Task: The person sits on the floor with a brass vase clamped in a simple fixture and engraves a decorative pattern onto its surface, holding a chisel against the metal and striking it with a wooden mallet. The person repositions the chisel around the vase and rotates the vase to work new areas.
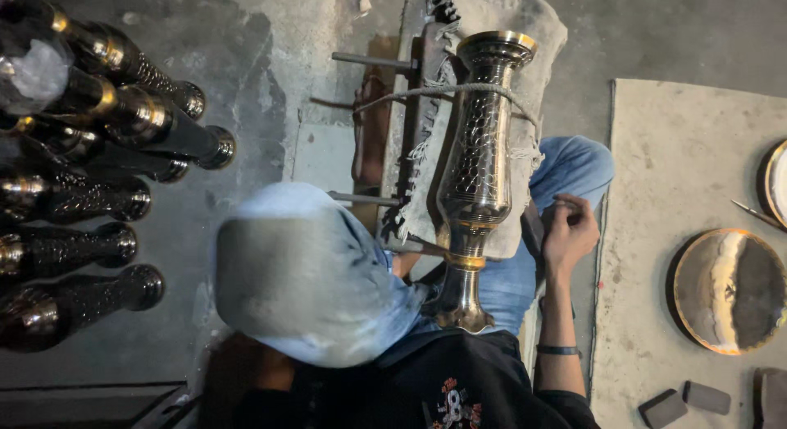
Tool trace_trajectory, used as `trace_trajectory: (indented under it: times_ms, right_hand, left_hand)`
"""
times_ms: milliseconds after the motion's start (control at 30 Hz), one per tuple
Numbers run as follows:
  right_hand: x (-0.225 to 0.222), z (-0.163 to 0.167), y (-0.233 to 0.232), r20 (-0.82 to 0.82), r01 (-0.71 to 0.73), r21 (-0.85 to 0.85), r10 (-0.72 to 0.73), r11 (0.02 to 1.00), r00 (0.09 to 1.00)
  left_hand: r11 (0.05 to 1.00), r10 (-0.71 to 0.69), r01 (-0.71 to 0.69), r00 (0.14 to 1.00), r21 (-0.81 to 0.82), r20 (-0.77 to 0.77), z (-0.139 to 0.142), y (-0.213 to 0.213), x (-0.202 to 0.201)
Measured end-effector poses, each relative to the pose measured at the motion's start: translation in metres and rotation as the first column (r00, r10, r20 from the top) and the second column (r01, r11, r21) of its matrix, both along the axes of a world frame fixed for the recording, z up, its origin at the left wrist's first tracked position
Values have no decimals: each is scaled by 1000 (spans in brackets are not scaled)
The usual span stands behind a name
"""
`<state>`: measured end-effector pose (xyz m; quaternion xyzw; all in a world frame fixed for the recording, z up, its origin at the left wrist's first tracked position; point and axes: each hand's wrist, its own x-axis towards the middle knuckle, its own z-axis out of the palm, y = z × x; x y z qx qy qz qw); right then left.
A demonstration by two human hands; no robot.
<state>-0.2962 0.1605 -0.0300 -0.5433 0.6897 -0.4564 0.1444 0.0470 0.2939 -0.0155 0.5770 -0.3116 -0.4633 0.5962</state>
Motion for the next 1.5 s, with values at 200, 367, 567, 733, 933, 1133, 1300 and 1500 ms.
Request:
trace_trajectory:
  times_ms: [200, 367, 567, 733, 933, 1133, 1300, 1500]
  right_hand:
    - [1, 4, 0, 112, -16, 2, 16, 1000, 994]
    - [-13, -2, 18, 254, 50, -74, -30, 996, 967]
    - [-58, -23, 76, -16, 109, 115, -108, 987, 994]
    - [-91, -33, 130, -191, 65, 479, 32, 875, 981]
    - [-111, -34, 195, -512, 235, 775, 365, 587, 778]
    - [-114, -37, 224, -388, 281, 733, 41, 619, 921]
    - [-108, -42, 222, -267, 264, 682, -104, 683, 958]
    - [-113, -32, 207, -146, 342, 496, -311, 798, 939]
  left_hand:
    - [1000, -18, 18, 1000, -6, -3, 0, 4, -9]
    - [1000, -14, 14, 1000, -5, -2, 0, 10, -10]
    - [1000, 13, -13, 1000, -12, 4, -6, 12, -5]
    - [999, 32, -31, 999, -20, 34, -8, 19, 0]
    - [998, 52, -49, 997, -40, 53, -7, 20, 7]
    - [990, 102, -96, 993, -100, 59, -4, 16, 14]
    - [967, 189, -169, 978, -192, 91, 13, 13, 26]
    - [891, 368, -281, 907, -357, 205, 58, 26, 24]
